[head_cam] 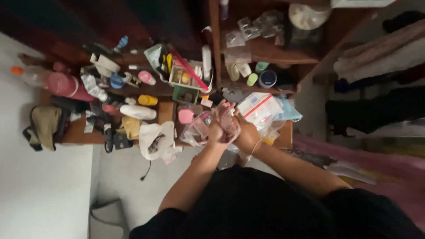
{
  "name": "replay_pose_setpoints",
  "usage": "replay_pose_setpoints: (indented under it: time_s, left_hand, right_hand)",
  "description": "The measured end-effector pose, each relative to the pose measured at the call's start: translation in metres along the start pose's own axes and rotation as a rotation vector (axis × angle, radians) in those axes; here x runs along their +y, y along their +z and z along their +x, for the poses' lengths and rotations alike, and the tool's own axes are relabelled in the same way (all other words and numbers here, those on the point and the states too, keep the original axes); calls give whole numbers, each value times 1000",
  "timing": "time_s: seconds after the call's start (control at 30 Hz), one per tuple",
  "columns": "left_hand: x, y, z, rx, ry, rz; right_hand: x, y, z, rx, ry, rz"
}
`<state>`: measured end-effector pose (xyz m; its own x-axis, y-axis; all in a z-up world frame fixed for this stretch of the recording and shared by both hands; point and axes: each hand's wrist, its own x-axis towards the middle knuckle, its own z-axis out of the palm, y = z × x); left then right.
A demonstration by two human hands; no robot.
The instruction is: The person organizes items on a cluttered vanity by picking up small packages, plastic bags, and boxes, then placing them into a drawer or back onto the shelf. They handle items one at a time, occasionally opening a drawer to store contents.
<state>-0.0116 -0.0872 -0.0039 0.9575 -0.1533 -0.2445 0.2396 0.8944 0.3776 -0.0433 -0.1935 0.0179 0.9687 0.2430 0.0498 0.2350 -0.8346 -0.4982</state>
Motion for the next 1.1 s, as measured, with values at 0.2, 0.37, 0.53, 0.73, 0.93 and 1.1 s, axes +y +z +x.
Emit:
replay_pose_setpoints:
  time_s: [0.2, 0.37, 0.53, 0.73, 0.93, 1.1]
  left_hand:
    - [-18, 12, -29, 445, -160, 268]
    - [-37, -47, -17, 482, -217, 171]
    - [-32, -49, -11, 423, -151, 182]
    - [-9, -66, -22, 356, -214, 273]
    - [-22, -126, -11, 124, 254, 1202]
    - [28, -14, -24, 204, -32, 473]
  right_hand:
    - [28, 2, 18, -80, 197, -62]
    - [42, 49, -7, -95, 71, -90]
    - [57, 36, 3, -56, 78, -111]
    - [72, -3, 8, -216, 197, -93]
    - [117, 6, -17, -318, 147, -126]
    - [119, 33, -20, -381, 118, -146]
